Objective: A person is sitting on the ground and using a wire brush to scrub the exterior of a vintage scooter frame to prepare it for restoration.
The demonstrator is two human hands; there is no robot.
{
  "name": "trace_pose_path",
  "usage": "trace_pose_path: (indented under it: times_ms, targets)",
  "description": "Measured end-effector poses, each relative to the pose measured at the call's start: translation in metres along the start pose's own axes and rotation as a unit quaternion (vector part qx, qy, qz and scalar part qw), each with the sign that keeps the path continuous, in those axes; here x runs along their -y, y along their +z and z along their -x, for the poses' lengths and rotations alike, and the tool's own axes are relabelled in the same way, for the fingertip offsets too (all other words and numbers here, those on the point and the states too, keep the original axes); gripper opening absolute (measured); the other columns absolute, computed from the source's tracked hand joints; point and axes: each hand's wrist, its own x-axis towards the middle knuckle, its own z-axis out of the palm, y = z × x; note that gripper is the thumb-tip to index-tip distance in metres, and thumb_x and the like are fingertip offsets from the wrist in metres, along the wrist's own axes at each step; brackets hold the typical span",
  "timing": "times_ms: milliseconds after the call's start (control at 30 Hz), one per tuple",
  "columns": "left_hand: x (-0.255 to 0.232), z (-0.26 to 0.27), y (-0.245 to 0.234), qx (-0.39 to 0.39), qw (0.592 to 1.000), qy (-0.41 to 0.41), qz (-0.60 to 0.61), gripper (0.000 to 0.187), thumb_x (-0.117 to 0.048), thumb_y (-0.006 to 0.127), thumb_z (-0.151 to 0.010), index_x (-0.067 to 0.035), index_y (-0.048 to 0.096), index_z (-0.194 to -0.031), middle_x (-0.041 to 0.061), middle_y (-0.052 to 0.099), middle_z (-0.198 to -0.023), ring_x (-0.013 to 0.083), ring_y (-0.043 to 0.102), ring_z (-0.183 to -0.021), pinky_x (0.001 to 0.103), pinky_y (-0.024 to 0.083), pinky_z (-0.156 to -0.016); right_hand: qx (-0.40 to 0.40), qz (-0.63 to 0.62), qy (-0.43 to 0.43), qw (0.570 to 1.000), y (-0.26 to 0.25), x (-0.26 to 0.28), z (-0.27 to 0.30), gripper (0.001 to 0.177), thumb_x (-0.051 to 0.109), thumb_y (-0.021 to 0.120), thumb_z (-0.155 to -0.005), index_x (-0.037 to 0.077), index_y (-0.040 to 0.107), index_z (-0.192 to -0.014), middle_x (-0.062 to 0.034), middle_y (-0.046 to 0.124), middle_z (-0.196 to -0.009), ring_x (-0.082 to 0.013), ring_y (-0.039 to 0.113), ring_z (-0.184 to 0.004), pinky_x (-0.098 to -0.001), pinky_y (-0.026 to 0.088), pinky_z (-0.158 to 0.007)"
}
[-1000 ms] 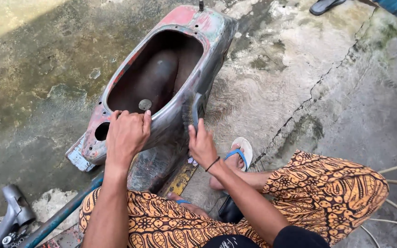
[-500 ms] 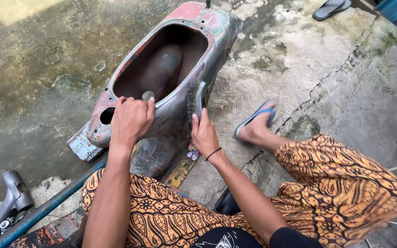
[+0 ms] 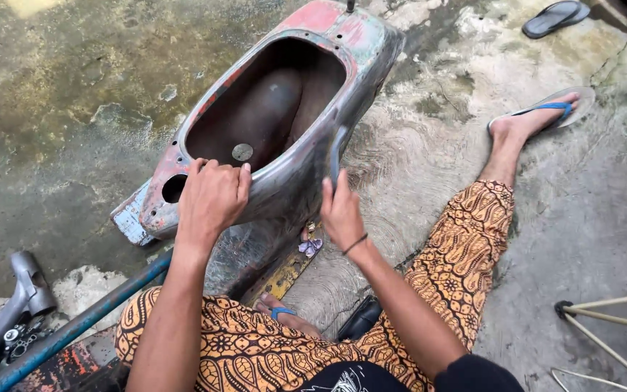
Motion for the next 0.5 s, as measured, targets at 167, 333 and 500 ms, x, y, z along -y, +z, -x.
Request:
trace_pose_path:
  times_ms: [167, 333, 500]
  targets:
    - [0.002, -0.006, -0.002, 0.011, 1.0, 0.016, -0.005, 0.06, -0.04, 0.032, -0.109, -0.012, 0.071, -0.074, 0.014, 0.073, -0.079, 0.0327, 0.071, -0.094, 0.05, 0.038, -0.115, -0.008, 0.03, 0.023, 0.999, 0.016, 0.008, 0.007, 0.06, 0.039, 0.039, -0.106, -0.013, 0.046, -0.135, -0.0378, 0.068, -0.081, -0.0499, 0.072, -0.075, -0.0569, 0.056, -0.059]
    - [0.003, -0.006, -0.006, 0.009, 1.0, 0.028, -0.007, 0.059, -0.039, 0.031, -0.111, -0.012, 0.069, -0.076, 0.014, 0.072, -0.079, 0.0319, 0.07, -0.094, 0.049, 0.037, -0.115, -0.064, -0.006, 0.003, 0.998, 0.0, -0.021, -0.049, 0.036, 0.033, 0.034, -0.11, 0.002, 0.049, -0.121, -0.0206, 0.066, -0.071, -0.0315, 0.066, -0.058, -0.0401, 0.048, -0.05]
    - [0.008, -0.007, 0.001, 0.027, 1.0, 0.014, 0.003, 0.062, -0.042, 0.027, -0.112, -0.015, 0.07, -0.076, 0.011, 0.073, -0.08, 0.0296, 0.07, -0.094, 0.049, 0.036, -0.115, 0.013, -0.02, -0.007, 1.0, 0.017, -0.013, 0.014, 0.032, 0.031, 0.034, -0.109, 0.004, 0.049, -0.117, -0.0155, 0.06, -0.058, -0.0247, 0.059, -0.046, -0.0353, 0.045, -0.045]
